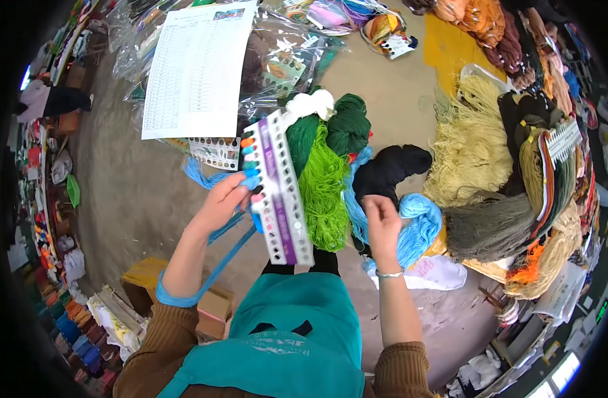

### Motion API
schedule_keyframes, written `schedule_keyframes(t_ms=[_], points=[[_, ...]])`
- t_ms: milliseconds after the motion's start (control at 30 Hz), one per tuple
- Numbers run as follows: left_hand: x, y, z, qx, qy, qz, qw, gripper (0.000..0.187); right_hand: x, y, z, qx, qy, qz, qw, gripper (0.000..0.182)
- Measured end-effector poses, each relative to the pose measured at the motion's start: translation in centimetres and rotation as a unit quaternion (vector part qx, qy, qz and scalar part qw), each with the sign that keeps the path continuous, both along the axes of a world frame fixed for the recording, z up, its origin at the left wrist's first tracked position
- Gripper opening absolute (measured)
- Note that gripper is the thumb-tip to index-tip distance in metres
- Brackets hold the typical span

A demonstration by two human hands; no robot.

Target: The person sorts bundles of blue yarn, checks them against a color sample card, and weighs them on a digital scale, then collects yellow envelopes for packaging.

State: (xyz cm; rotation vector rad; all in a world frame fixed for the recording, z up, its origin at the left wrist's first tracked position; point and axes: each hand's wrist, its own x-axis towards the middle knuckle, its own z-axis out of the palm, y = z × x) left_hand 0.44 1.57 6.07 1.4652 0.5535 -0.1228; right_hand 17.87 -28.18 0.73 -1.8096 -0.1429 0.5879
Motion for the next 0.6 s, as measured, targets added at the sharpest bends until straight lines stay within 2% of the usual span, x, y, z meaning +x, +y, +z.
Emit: schedule_keyframes(t_ms=[100, 167, 200, 267, 300, 367, 433, 467, 500, 533, 567, 600], points=[[-3.1, -0.9, 2.4, 0.025, -0.011, 0.016, 0.999, 0.018, -2.2, 2.2, 4.8, 0.127, 0.123, 0.110, 0.978, 0.022], [-5.4, -1.1, 3.7, 0.093, -0.053, 0.022, 0.994, 0.023, -3.9, 3.3, 6.1, 0.065, 0.071, 0.200, 0.975, 0.020], [-7.0, -1.3, 4.5, 0.064, -0.050, 0.070, 0.994, 0.023, -3.9, 3.9, 6.8, 0.015, -0.022, 0.226, 0.974, 0.016], [-8.8, -1.8, 7.1, 0.036, -0.056, 0.148, 0.987, 0.022, -3.4, 2.8, 2.3, -0.066, -0.105, 0.170, 0.978, 0.014], [-9.7, -1.6, 8.6, 0.064, -0.035, 0.168, 0.983, 0.022, -2.9, 2.7, -0.2, -0.052, -0.037, 0.077, 0.995, 0.014], [-11.2, -1.2, 10.7, 0.090, -0.037, 0.181, 0.979, 0.025, -0.8, 3.0, -2.3, -0.088, -0.060, 0.001, 0.994, 0.014], [-10.7, -0.9, 12.7, 0.159, -0.062, 0.144, 0.975, 0.027, 1.4, 3.8, -5.0, -0.162, -0.105, 0.047, 0.980, 0.016], [-10.0, -0.8, 13.2, 0.154, -0.067, 0.134, 0.977, 0.029, 2.2, 4.5, -6.4, -0.232, -0.172, 0.081, 0.954, 0.020], [-8.8, -0.9, 13.2, 0.149, -0.063, 0.134, 0.978, 0.028, 2.8, 5.2, -6.5, -0.229, -0.173, 0.082, 0.954, 0.020], [-7.2, -1.0, 13.0, 0.145, -0.059, 0.134, 0.979, 0.027, 3.1, 5.8, -6.5, -0.316, -0.170, 0.115, 0.926, 0.020], [-4.8, -1.3, 12.4, 0.190, -0.071, 0.115, 0.972, 0.025, 3.3, 6.5, -6.6, -0.400, -0.166, 0.147, 0.889, 0.020], [-2.4, -0.9, 11.4, 0.247, -0.083, 0.068, 0.963, 0.023, 3.5, 7.1, -6.7, -0.419, -0.131, 0.138, 0.888, 0.017]])
